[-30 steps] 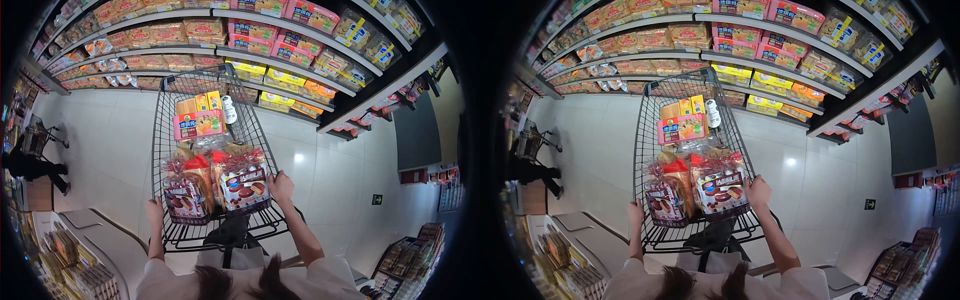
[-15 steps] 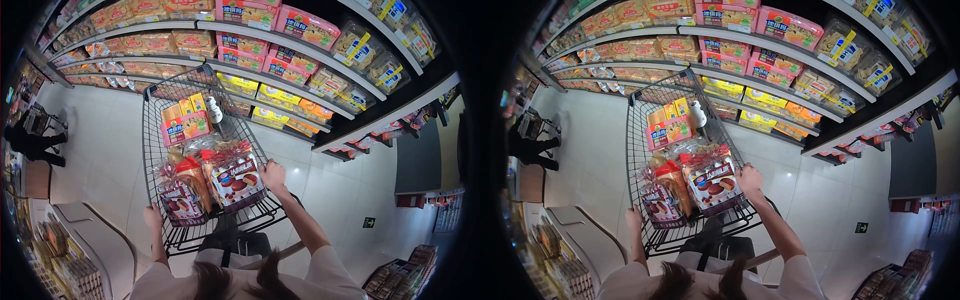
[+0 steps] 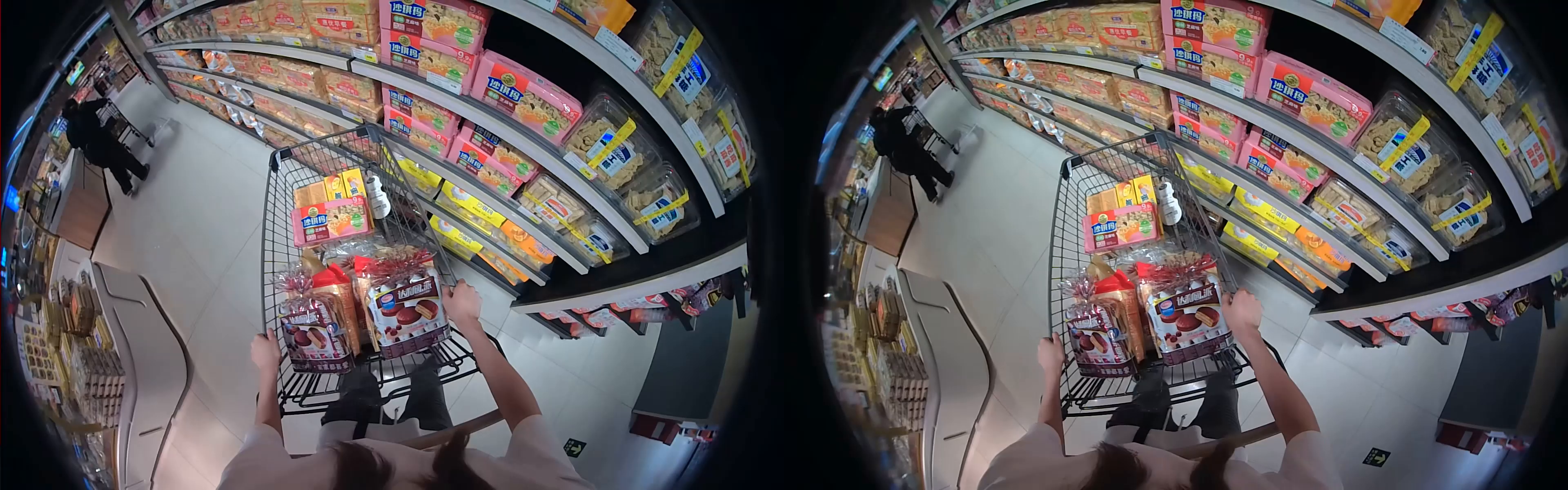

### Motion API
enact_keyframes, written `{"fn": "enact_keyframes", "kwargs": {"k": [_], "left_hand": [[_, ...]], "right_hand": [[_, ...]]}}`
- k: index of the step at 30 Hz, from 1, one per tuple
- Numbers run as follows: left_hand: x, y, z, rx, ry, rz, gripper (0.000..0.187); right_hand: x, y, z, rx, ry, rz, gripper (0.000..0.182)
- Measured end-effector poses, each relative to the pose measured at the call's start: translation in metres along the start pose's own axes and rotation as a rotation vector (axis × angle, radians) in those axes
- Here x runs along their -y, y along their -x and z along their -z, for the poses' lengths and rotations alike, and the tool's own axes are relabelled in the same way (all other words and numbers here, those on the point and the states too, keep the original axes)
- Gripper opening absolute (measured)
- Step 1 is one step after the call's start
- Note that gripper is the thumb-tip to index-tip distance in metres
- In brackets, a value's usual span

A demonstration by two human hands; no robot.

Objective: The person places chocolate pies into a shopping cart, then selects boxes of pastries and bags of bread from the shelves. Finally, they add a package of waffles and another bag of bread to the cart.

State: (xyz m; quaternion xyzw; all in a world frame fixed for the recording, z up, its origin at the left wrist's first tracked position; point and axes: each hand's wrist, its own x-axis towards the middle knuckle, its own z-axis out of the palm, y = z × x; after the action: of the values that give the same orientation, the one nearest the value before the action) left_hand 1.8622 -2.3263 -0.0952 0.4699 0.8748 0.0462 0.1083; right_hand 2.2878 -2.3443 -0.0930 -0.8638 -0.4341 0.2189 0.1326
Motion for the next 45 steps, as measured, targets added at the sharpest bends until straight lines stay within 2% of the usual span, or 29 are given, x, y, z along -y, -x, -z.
{"fn": "enact_keyframes", "kwargs": {"k": [5, 6, 9, 10, 11, 12, 13, 14, 16, 19, 20, 21, 23, 26, 27, 29, 30, 31, 32, 33, 35, 36, 39, 40, 41, 43, 44, 45], "left_hand": [[-0.015, 0.046, -0.006, 0.039, 0.047, 0.071, 0.044], [-0.024, 0.058, -0.003, 0.023, 0.032, 0.072, 0.044], [-0.033, 0.079, -0.005, 0.018, 0.052, 0.092, 0.043], [-0.037, 0.085, -0.006, 0.01, 0.078, 0.098, 0.043], [-0.04, 0.09, -0.006, 0.004, 0.096, 0.1, 0.043], [-0.046, 0.093, 0.001, 0.093, 0.144, 0.146, 0.039], [-0.052, 0.092, -0.002, -0.016, 0.152, 0.072, 0.037], [-0.057, 0.087, -0.006, -0.127, 0.16, -0.005, 0.035], [-0.087, 0.071, -0.003, -0.333, 0.185, -0.175, 0.032], [-0.175, 0.012, 0.008, -0.619, 0.233, -0.475, 0.028], [-0.201, -0.013, 0.0, -0.595, 0.243, -0.562, 0.029], [-0.225, -0.04, -0.011, -0.568, 0.251, -0.649, 0.029], [-0.254, -0.091, -0.062, -0.368, 0.318, -0.718, 0.031], [-0.263, -0.122, -0.133, 0.018, -0.023, -0.546, 0.049], [-0.26, -0.125, -0.156, -0.075, -0.144, -0.561, 0.056], [-0.248, -0.108, -0.199, -0.244, -0.386, -0.581, 0.07], [-0.254, -0.102, -0.2, -0.126, -0.405, -0.513, 0.08], [-0.261, -0.099, -0.191, -0.11, -0.381, -0.491, 0.077], [-0.26, -0.108, -0.199, -0.152, -0.275, -0.5, 0.075], [-0.258, -0.12, -0.201, -0.209, -0.17, -0.501, 0.073], [-0.261, -0.133, -0.186, -0.167, 0.058, -0.452, 0.067], [-0.259, -0.142, -0.188, -0.202, 0.163, -0.417, 0.066], [-0.254, -0.159, -0.191, -0.301, 0.24, -0.283, 0.071], [-0.255, -0.16, -0.186, -0.284, 0.218, -0.2, 0.074], [-0.254, -0.164, -0.193, -0.268, 0.144, -0.117, 0.075], [-0.254, -0.169, -0.194, -0.27, 0.276, -0.061, 0.073], [-0.252, -0.175, -0.193, -0.234, 0.356, 0.005, 0.072], [-0.251, -0.184, -0.193, -0.2, 0.435, 0.071, 0.072]], "right_hand": [[-0.029, -0.011, 0.015, -0.058, 0.045, 0.105, 0.031], [-0.038, -0.02, 0.012, 0.026, 0.035, 0.093, 0.031], [-0.044, -0.027, 0.024, -0.013, 0.074, 0.182, 0.033], [-0.038, -0.024, 0.039, 0.119, 0.08, 0.219, 0.044], [-0.039, -0.034, 0.036, 0.061, 0.061, 0.352, 0.047], [-0.041, -0.042, 0.033, 0.005, 0.041, 0.475, 0.05], [-0.04, -0.051, 0.033, -0.053, 0.019, 0.601, 0.054], [-0.033, -0.07, 0.033, -0.036, 0.051, 0.622, 0.054], [0.018, -0.103, 0.05, -0.177, -0.008, 0.778, 0.05], [0.102, -0.154, 0.032, -0.033, -0.314, 0.719, 0.047], [0.124, -0.176, 0.007, -0.067, -0.341, 0.804, 0.049], [0.147, -0.19, -0.013, -0.046, -0.326, 0.799, 0.052], [0.181, -0.211, -0.052, 0.019, -0.259, 0.717, 0.058], [0.178, -0.249, -0.124, 0.056, 0.046, 0.733, 0.066], [0.175, -0.26, -0.144, 0.047, 0.145, 0.731, 0.067], [0.165, -0.276, -0.169, 0.296, 0.056, 0.598, 0.078], [0.15, -0.287, -0.191, 0.388, -0.04, 0.543, 0.081], [0.139, -0.288, -0.197, 0.481, -0.137, 0.478, 0.085], [0.127, -0.292, -0.199, 0.658, -0.212, 0.322, 0.096], [0.118, -0.294, -0.201, 0.698, -0.222, 0.274, 0.097], [0.112, -0.303, -0.205, 0.759, -0.251, 0.197, 0.101], [0.116, -0.306, -0.205, 0.681, -0.233, 0.226, 0.102], [0.139, -0.305, -0.189, 0.653, -0.59, 0.247, 0.094], [0.156, -0.297, -0.161, 0.836, -0.663, 0.23, 0.084], [0.157, -0.299, -0.166, 0.842, -0.639, 0.243, 0.081], [0.148, -0.312, -0.204, 0.86, -0.597, 0.27, 0.075], [0.139, -0.322, -0.238, 0.784, -0.573, 0.192, 0.07], [0.144, -0.318, -0.229, 0.839, -0.644, 0.145, 0.071]]}}
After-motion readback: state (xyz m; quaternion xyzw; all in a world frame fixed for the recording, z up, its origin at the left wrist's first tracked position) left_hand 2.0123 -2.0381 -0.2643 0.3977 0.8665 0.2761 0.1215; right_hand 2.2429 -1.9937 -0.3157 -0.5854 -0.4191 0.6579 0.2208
